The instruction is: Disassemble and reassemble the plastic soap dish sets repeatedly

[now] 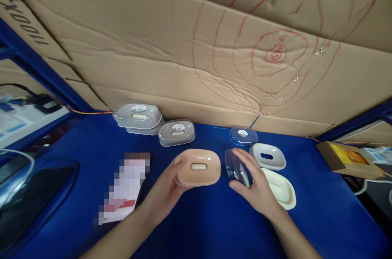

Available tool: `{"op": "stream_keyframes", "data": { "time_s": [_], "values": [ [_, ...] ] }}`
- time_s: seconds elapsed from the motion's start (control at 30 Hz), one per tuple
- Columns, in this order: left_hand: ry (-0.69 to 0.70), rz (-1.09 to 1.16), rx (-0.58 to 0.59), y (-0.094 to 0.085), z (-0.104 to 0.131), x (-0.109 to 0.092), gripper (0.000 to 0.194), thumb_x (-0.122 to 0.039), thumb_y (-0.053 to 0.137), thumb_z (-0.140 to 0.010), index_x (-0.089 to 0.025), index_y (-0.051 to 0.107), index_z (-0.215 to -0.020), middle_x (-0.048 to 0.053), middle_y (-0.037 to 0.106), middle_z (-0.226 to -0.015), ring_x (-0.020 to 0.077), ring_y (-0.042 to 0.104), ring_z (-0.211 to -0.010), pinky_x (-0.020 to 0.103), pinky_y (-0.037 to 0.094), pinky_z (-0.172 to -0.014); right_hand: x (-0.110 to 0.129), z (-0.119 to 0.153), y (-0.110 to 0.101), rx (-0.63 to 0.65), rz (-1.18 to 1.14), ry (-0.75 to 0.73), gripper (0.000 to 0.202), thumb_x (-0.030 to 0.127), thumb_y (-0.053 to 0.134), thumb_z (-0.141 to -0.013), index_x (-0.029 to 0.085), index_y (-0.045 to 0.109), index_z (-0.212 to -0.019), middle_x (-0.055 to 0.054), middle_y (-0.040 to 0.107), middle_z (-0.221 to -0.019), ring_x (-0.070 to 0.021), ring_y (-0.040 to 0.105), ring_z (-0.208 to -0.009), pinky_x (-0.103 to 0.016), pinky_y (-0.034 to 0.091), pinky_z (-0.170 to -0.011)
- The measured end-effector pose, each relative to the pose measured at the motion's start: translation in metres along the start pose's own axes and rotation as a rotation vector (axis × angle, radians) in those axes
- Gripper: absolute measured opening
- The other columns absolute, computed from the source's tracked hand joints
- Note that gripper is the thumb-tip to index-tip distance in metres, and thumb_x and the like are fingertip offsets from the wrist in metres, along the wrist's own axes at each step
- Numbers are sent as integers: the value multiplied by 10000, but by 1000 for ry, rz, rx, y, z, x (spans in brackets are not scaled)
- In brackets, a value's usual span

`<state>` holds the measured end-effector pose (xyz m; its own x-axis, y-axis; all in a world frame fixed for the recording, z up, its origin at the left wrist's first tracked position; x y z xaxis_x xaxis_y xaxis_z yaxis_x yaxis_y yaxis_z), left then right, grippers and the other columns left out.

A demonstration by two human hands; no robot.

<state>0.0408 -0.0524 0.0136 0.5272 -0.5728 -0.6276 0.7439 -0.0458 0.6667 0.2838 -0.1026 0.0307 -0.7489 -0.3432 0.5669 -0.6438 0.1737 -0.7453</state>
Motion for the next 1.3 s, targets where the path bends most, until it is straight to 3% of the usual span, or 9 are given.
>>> {"op": "stream_keyframes", "data": {
  "time_s": [0.13, 0.27, 0.43, 0.57, 0.63, 0.77, 0.93, 1.17, 1.3],
  "values": [
    [-136, -18, 209, 12, 13, 32, 610, -610, 599, -998, -216, 586, -1463, 152, 643, -1502, 364, 634, -1345, 502, 561, -1065, 34, 6, 31, -11, 176, -231, 761, 699, 641, -944, 289, 476, -1563, -157, 552, -1544, -373, 517, -1399, -573, 451, -1093],
    [-112, -62, 246, 9, 16, 39, 523, -469, 713, -974, -281, 587, -1445, 105, 631, -1517, 330, 607, -1381, 450, 521, -1100, 50, 10, 45, -24, 324, -335, 830, 708, 704, -895, 261, 484, -1558, -162, 528, -1564, -384, 468, -1402, -571, 403, -1094],
    [-126, -119, 293, 5, 14, 33, 661, -415, 871, -842, -321, 586, -1431, 80, 596, -1550, 337, 586, -1395, 403, 517, -1066, 56, 11, 39, -29, 390, -375, 801, 712, 718, -879, 253, 534, -1510, -177, 511, -1560, -390, 450, -1409, -576, 352, -1124],
    [-100, -129, 275, 8, 13, 35, 698, -415, 924, -779, -316, 610, -1395, 72, 588, -1556, 330, 566, -1411, 393, 484, -1099, 57, 14, 38, -9, 403, -394, 675, 594, 703, -949, 247, 536, -1504, -180, 503, -1556, -384, 435, -1422, -596, 321, -1145],
    [-119, -98, 255, 9, 12, 39, 663, -496, 852, -845, -300, 593, -1423, 89, 601, -1543, 329, 572, -1407, 412, 480, -1110, 52, 14, 38, -13, 352, -395, 630, 544, 682, -981, 238, 520, -1508, -184, 482, -1566, -375, 424, -1437, -594, 335, -1144],
    [-206, -25, 193, 8, 10, 46, 610, -629, 575, -1002, -257, 547, -1485, 131, 614, -1528, 335, 590, -1396, 487, 470, -1138, 42, 13, 37, -48, 273, -412, 674, 619, 659, -972, 218, 513, -1494, -200, 501, -1528, -363, 438, -1428, -566, 390, -1118],
    [-211, -12, 158, 5, 11, 44, 614, -608, 613, -990, -316, 508, -1521, 108, 535, -1615, 344, 569, -1423, 491, 499, -1107, 44, 12, 39, -42, 361, -414, 757, 695, 720, -886, 247, 552, -1473, -199, 552, -1465, -375, 502, -1353, -582, 385, -1106],
    [-193, 25, 194, 8, 12, 46, 551, -600, 566, -1017, -312, 550, -1485, 98, 533, -1619, 315, 530, -1465, 488, 419, -1195, 39, 14, 42, -61, 239, -316, 733, 722, 596, -953, 253, 511, -1509, -185, 483, -1534, -368, 484, -1378, -550, 431, -1068],
    [-189, -8, 197, 8, 13, 48, 569, -604, 573, -1012, -339, 514, -1512, 90, 523, -1628, 337, 551, -1443, 520, 476, -1140, 38, 14, 40, -46, 265, -390, 689, 716, 598, -956, 276, 537, -1482, -178, 485, -1525, -365, 475, -1385, -563, 412, -1090]
  ]
}}
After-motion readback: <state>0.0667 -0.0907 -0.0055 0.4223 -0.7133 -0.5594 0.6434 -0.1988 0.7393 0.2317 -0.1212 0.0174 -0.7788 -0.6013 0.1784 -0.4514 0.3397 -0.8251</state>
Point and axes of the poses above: each hand's wrist, its own z-axis away from the middle knuckle, its own y-axis out of the palm, x = y × z, the point moved 3 cm from there along -z, towards the middle knuckle
